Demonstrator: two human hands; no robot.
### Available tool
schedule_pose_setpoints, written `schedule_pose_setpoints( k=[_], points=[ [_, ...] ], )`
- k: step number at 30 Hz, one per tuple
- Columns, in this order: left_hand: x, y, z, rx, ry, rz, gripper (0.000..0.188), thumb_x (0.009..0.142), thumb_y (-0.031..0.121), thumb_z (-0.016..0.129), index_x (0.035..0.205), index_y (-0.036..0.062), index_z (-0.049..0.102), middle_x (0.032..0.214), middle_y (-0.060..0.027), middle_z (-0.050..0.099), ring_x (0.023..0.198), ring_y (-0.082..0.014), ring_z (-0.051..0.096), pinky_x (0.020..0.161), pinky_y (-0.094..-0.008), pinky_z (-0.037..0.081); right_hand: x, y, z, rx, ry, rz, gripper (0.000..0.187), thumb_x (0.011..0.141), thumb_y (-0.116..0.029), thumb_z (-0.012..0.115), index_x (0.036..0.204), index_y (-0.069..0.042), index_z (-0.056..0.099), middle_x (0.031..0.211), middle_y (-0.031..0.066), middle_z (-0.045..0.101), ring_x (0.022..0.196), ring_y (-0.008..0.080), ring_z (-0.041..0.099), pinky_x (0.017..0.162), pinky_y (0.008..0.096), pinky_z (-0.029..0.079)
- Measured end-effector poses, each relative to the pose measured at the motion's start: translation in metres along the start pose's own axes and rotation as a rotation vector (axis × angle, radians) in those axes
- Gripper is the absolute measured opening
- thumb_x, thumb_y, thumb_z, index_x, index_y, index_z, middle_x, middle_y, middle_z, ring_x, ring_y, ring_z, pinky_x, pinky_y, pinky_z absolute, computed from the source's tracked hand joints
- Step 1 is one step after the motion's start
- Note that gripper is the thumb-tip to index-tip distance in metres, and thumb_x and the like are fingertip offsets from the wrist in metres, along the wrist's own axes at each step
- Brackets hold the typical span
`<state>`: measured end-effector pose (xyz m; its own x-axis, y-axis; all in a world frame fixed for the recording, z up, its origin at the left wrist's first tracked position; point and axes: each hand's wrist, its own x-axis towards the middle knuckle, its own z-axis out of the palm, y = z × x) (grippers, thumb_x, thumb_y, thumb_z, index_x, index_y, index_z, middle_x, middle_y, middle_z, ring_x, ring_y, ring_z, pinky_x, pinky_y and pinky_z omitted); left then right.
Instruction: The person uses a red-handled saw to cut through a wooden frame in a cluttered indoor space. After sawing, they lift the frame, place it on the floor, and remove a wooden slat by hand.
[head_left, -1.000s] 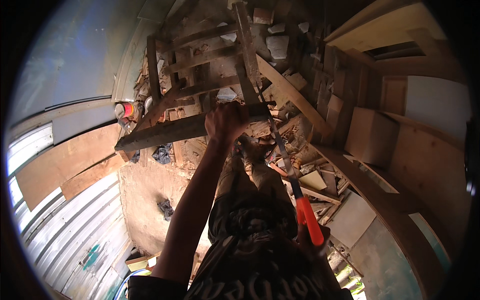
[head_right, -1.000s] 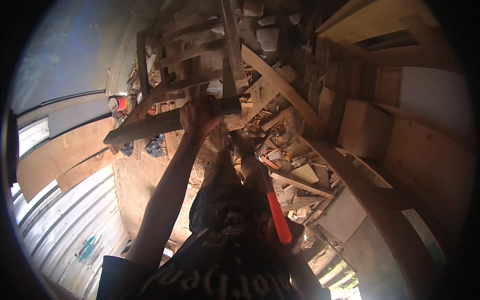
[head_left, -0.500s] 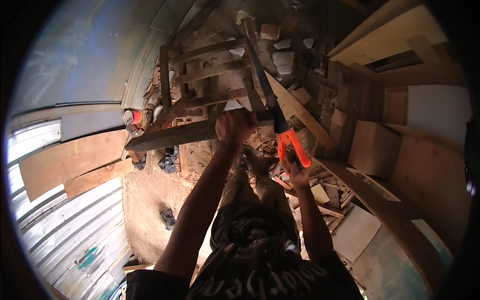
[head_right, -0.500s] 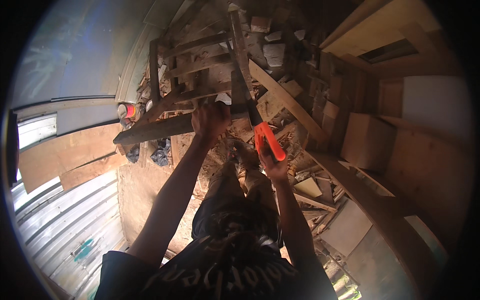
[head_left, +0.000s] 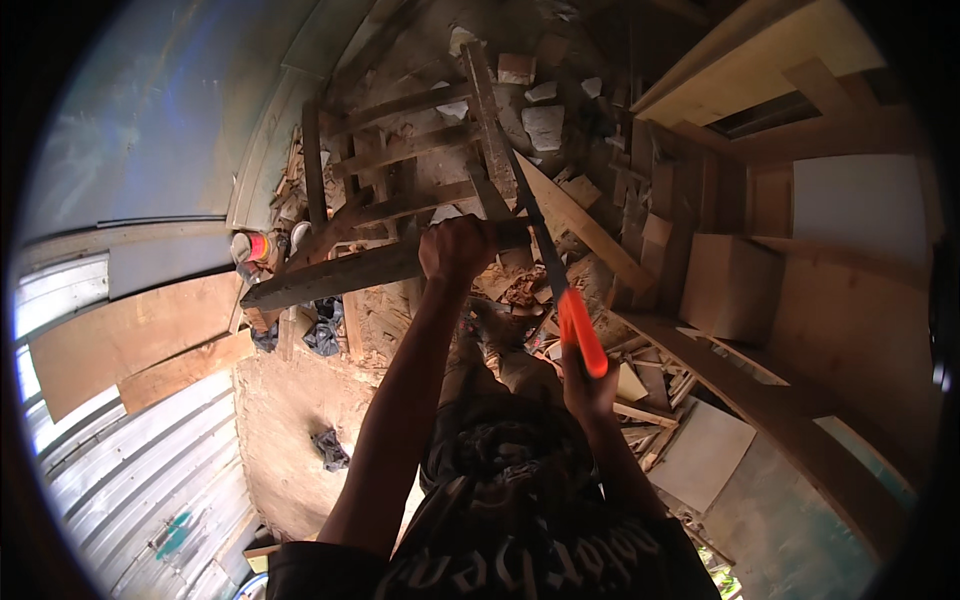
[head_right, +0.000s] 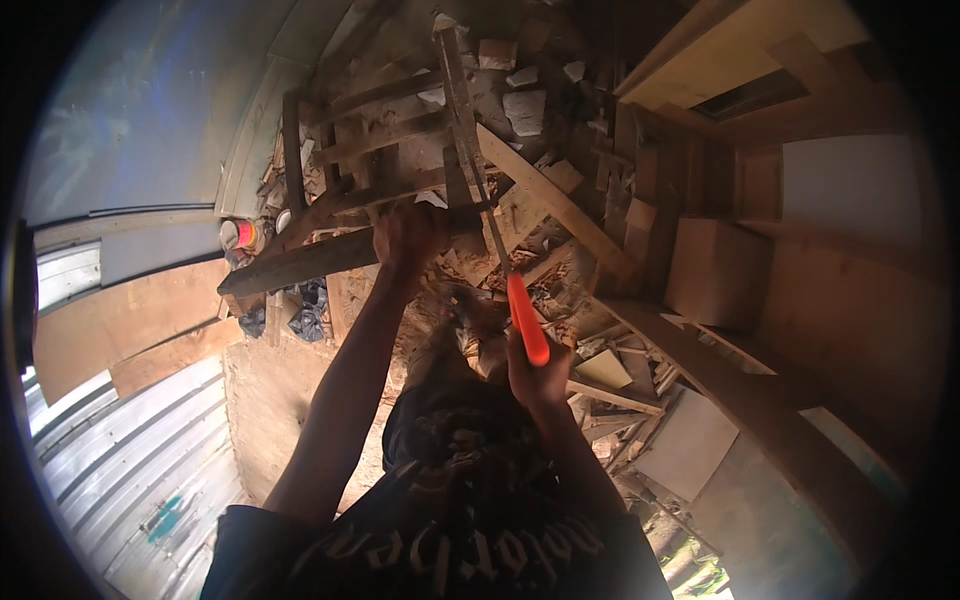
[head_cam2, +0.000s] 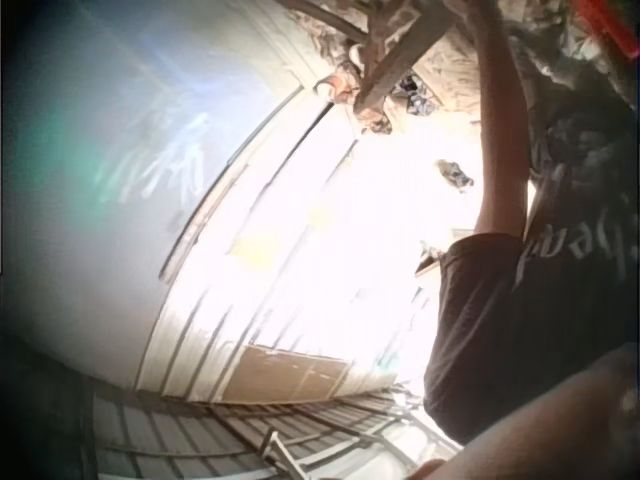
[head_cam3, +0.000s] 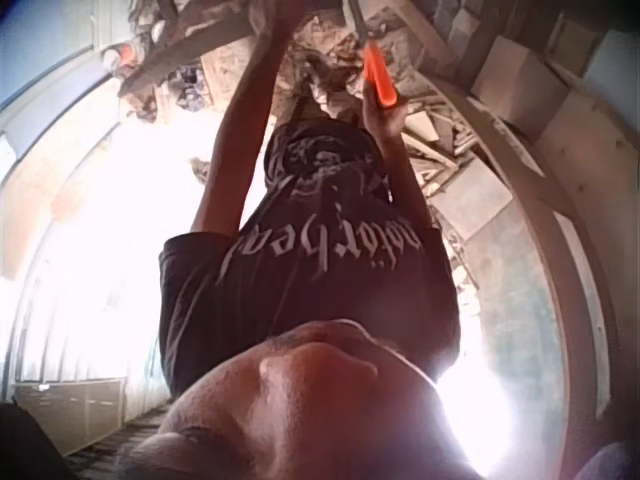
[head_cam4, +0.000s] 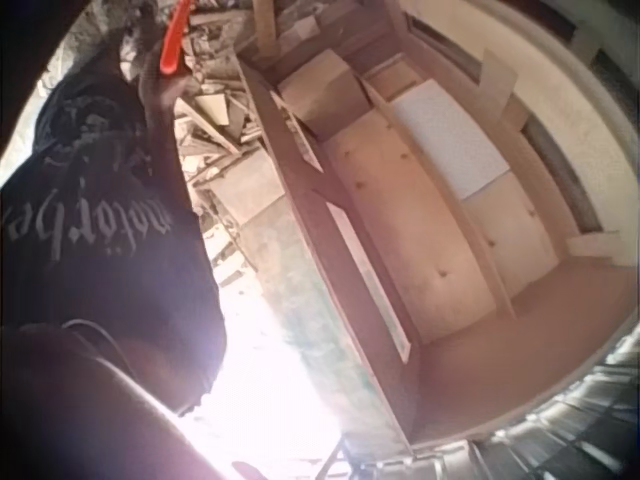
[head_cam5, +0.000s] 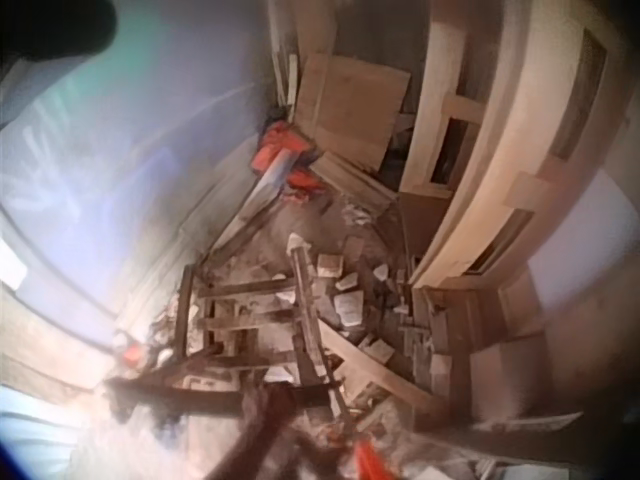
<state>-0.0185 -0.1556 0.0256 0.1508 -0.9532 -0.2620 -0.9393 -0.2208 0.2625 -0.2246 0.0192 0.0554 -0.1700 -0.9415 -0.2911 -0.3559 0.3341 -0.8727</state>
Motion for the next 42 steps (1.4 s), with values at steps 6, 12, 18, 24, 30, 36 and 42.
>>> schedule_pose_setpoints(
  k=[6, 12, 18, 24, 30, 36, 42],
  points=[
    [-0.008, -0.005, -0.008, 0.021, 0.004, -0.045, 0.039, 0.089, 0.037, 0.051, 0.075, 0.0093, 0.074, 0.077, -0.0171, 0.071, 0.075, -0.0336, 0.071, 0.071, -0.0455, 0.058, -0.086, -0.02, -0.094, -0.377, -0.28, -0.106, 0.011, 0.089, -0.013, 0.063, 0.085, -0.004, 0.063, 0.071, 0.0104, 0.063, 0.066, 0.0225, 0.065, 0.06, 0.038, 0.05],
    [0.003, -0.004, -0.001, -0.013, 0.107, 0.02, 0.037, 0.088, 0.037, 0.053, 0.07, 0.0095, 0.072, 0.075, -0.0161, 0.071, 0.072, -0.0338, 0.071, 0.067, -0.0466, 0.058, -0.007, 0.02, -0.015, 0.079, -0.233, 0.179, 0.018, 0.09, -0.014, 0.066, 0.101, 0.0, 0.065, 0.089, 0.0099, 0.068, 0.081, 0.017, 0.067, 0.069, 0.0314, 0.052],
    [0.007, -0.01, 0.012, 0.085, 0.147, 0.037, 0.039, 0.087, 0.036, 0.052, 0.07, 0.0086, 0.073, 0.071, -0.0165, 0.07, 0.067, -0.0349, 0.071, 0.064, -0.0447, 0.058, 0.086, 0.012, 0.038, 0.197, -0.115, -0.116, 0.017, 0.088, -0.011, 0.071, 0.08, 0.0, 0.061, 0.063, -0.0005, 0.057, 0.058, 0.0078, 0.055, 0.051, 0.0301, 0.045],
    [0.001, 0.006, -0.002, 0.083, 0.142, 0.027, 0.043, 0.088, 0.038, 0.048, 0.076, 0.0071, 0.075, 0.079, -0.0188, 0.071, 0.074, -0.0359, 0.071, 0.074, -0.0475, 0.057, 0.09, 0.031, 0.031, 0.255, -0.179, -0.218, 0.012, 0.087, -0.01, 0.067, 0.084, 0.0, 0.062, 0.063, 0.0069, 0.061, 0.057, 0.019, 0.061, 0.055, 0.0344, 0.049],
    [0.008, -0.022, 0.023, -0.02, 0.182, 0.035, 0.041, 0.089, 0.037, 0.048, 0.081, 0.007, 0.075, 0.084, -0.0197, 0.072, 0.079, -0.0371, 0.071, 0.078, -0.0477, 0.056, 0.038, -0.038, 0.018, -0.063, -0.112, -0.072, 0.025, 0.093, -0.021, 0.065, 0.08, 0.0, 0.06, 0.063, 0.0102, 0.061, 0.059, 0.0162, 0.063, 0.053, 0.0331, 0.046],
    [-0.005, -0.006, 0.001, 0.047, 0.068, -0.05, 0.04, 0.089, 0.037, 0.048, 0.078, 0.0083, 0.074, 0.082, -0.0199, 0.071, 0.079, -0.0363, 0.071, 0.074, -0.0482, 0.057, -0.081, -0.038, -0.09, -0.231, -0.251, -0.018, 0.01, 0.087, -0.01, 0.069, 0.093, -0.004, 0.066, 0.071, 0.0111, 0.065, 0.065, 0.0221, 0.069, 0.058, 0.0334, 0.052],
    [-0.002, 0.01, 0.005, 0.058, 0.092, 0.034, 0.041, 0.089, 0.037, 0.047, 0.077, 0.0101, 0.075, 0.081, -0.0196, 0.071, 0.077, -0.0369, 0.071, 0.075, -0.0468, 0.057, 0.061, -0.004, 0.016, 0.126, -0.001, 0.13, 0.028, 0.091, -0.023, 0.065, 0.078, 0.001, 0.064, 0.06, 0.0047, 0.063, 0.056, 0.0104, 0.059, 0.052, 0.033, 0.046]
  ],
)
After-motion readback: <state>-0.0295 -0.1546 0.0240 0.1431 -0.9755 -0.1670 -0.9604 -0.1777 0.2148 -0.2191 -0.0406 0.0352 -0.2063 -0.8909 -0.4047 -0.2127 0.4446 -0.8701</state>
